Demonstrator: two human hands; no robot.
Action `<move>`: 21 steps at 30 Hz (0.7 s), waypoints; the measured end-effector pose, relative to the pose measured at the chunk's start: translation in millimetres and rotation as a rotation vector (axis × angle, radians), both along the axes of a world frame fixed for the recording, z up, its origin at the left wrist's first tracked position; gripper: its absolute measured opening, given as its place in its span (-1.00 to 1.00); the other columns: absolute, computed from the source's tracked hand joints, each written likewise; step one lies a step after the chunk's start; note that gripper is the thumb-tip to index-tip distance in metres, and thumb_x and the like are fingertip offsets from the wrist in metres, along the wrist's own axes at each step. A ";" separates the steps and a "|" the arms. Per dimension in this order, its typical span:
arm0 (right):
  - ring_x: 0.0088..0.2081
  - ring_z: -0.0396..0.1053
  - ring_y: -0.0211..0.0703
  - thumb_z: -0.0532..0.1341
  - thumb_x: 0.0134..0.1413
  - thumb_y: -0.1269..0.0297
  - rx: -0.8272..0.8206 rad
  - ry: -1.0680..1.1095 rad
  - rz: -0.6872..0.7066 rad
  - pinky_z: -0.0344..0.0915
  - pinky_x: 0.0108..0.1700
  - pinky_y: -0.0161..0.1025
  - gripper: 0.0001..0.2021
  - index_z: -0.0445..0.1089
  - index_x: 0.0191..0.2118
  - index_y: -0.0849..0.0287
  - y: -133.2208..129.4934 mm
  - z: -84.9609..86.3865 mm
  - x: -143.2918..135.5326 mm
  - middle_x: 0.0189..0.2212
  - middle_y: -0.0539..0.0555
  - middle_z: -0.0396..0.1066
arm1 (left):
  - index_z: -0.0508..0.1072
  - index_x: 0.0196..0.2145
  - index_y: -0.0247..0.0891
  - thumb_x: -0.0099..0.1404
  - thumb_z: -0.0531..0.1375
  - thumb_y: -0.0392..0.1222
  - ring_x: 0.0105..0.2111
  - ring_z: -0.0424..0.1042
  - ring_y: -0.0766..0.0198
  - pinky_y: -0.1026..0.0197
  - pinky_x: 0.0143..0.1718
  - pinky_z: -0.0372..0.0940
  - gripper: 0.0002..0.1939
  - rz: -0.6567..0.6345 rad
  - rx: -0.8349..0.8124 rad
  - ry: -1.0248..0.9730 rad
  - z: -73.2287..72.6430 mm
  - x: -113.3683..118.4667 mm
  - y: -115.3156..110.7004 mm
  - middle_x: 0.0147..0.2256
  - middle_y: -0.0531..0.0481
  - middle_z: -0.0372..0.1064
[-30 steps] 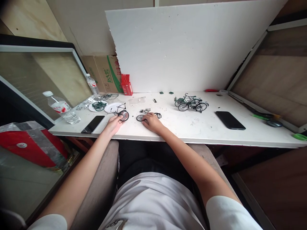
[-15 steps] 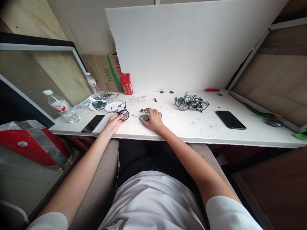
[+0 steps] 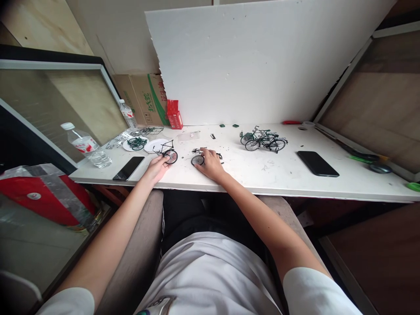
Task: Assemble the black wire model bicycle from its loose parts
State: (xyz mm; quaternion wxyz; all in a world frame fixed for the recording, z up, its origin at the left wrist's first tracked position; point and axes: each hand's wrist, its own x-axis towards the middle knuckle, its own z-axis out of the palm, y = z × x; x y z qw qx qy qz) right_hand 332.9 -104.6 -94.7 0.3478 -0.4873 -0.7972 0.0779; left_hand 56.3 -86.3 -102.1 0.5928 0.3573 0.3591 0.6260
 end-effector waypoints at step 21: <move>0.17 0.31 0.36 0.35 0.22 0.19 -0.018 0.005 0.002 0.31 0.19 0.28 -0.37 0.23 0.35 0.13 1.9 0.0 -1.4 0.02 0.24 0.56 | 0.55 -0.19 -0.26 0.11 0.51 -0.28 -0.10 0.58 0.17 0.12 0.00 0.32 -0.68 -0.018 0.025 0.032 -2.1 -2.6 1.3 -0.10 -0.14 0.64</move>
